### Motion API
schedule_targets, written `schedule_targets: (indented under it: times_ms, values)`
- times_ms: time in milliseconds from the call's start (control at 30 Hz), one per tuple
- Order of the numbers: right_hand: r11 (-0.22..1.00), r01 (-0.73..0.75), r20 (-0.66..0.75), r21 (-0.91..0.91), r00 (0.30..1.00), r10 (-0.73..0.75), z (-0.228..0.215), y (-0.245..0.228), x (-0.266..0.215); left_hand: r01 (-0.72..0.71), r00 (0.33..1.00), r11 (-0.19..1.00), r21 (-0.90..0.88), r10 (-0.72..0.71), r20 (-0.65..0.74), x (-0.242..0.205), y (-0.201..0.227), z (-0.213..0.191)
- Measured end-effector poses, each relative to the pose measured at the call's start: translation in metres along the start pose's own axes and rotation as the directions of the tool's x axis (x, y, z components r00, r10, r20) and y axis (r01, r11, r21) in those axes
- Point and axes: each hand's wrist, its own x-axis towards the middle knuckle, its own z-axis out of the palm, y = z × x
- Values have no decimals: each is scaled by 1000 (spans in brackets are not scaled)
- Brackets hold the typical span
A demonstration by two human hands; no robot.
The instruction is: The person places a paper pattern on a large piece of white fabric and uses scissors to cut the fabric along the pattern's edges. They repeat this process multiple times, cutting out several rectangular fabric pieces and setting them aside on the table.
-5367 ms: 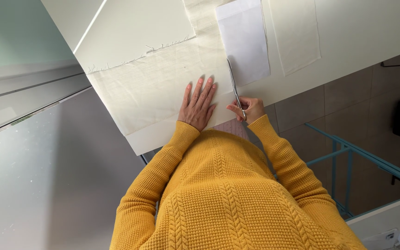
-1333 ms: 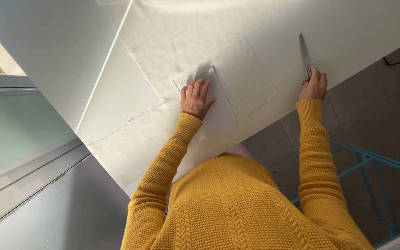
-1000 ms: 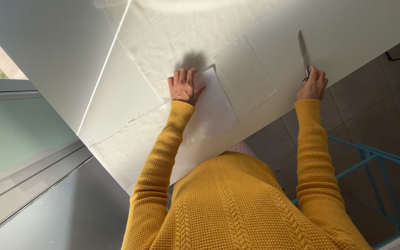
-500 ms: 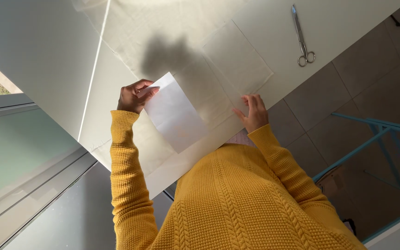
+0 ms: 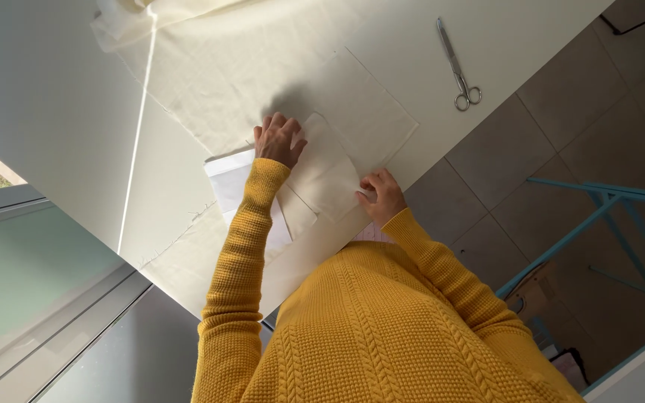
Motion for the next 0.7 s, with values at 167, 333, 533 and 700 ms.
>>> schedule_targets:
  times_ms: [167, 333, 533, 700]
  values:
    - [772, -257, 40, 581, 957, 288, -46, 29, 32, -241, 970, 801, -549, 185, -156, 45, 21, -29]
    - [761, -354, -35, 544, 896, 442, -92, 21, 80, -41, 999, 752, -658, 20, -40, 100, 55, -34]
    - [917, -313, -118, 246, 930, 349, -78, 55, 92, -38, 997, 782, -622, -9, -74, 126, 50, 7]
    - [800, -518, 29, 302, 844, 535, -98, 15, 96, -117, 990, 847, -518, 59, -127, 119, 56, -14]
